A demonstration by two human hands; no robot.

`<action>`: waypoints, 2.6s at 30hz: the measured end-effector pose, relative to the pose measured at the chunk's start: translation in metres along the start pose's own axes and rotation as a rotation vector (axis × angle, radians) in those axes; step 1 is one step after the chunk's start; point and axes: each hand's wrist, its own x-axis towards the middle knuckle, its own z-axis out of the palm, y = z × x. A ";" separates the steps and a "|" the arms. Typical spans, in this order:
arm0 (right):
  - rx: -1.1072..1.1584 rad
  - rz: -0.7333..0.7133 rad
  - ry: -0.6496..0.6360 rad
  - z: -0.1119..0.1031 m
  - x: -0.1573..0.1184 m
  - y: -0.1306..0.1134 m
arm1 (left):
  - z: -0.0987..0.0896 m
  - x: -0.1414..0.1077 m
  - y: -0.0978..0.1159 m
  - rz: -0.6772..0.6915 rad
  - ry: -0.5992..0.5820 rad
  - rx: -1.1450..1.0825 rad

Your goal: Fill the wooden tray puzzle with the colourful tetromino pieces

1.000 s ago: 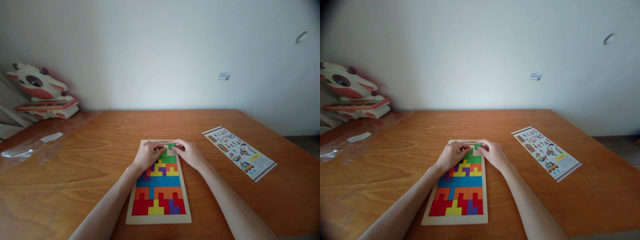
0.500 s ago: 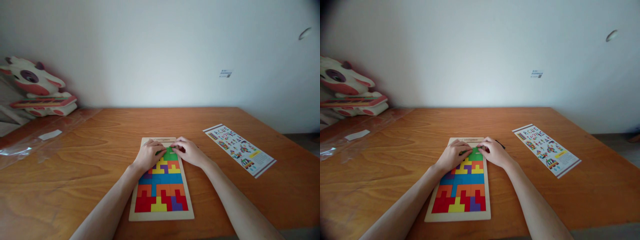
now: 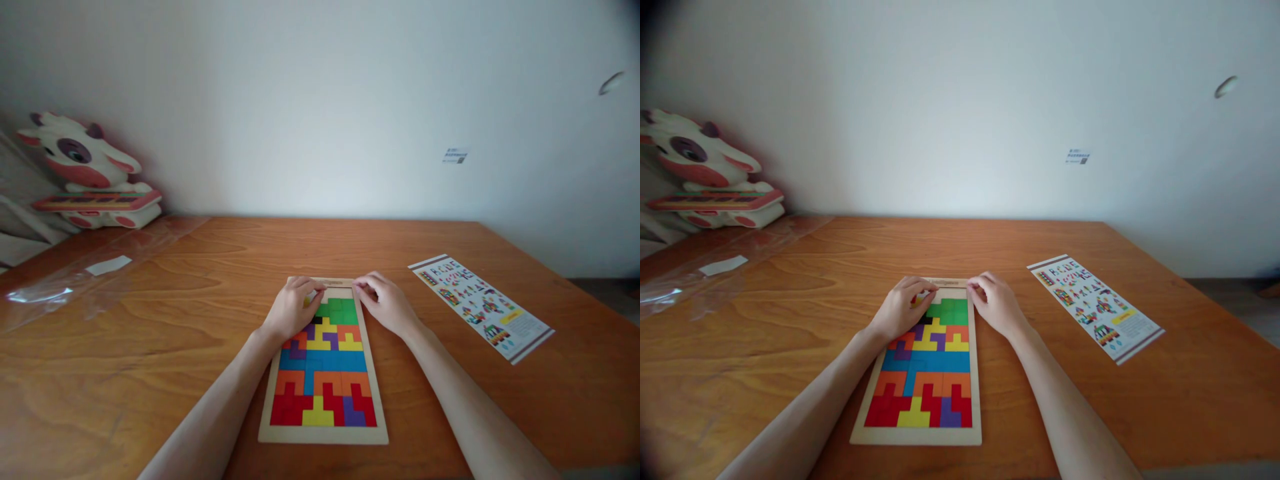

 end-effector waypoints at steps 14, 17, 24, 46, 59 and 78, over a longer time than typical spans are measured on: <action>-0.176 0.186 0.113 -0.031 -0.005 0.041 | -0.007 -0.005 0.008 0.132 -0.145 0.185; -0.166 0.207 0.071 -0.036 -0.006 0.041 | -0.010 -0.004 -0.007 0.036 -0.083 0.220; -0.047 0.129 0.147 -0.019 0.000 0.019 | -0.013 -0.002 -0.033 -0.177 0.074 0.140; -0.619 -0.607 -0.568 0.030 0.074 -0.035 | -0.011 -0.006 -0.031 -0.150 0.017 0.207; 0.254 -0.044 -0.158 0.042 0.062 -0.039 | -0.013 -0.003 -0.026 -0.130 0.160 -0.134; 0.062 0.431 -0.500 0.051 0.072 -0.048 | -0.012 -0.004 -0.020 -0.326 0.040 0.048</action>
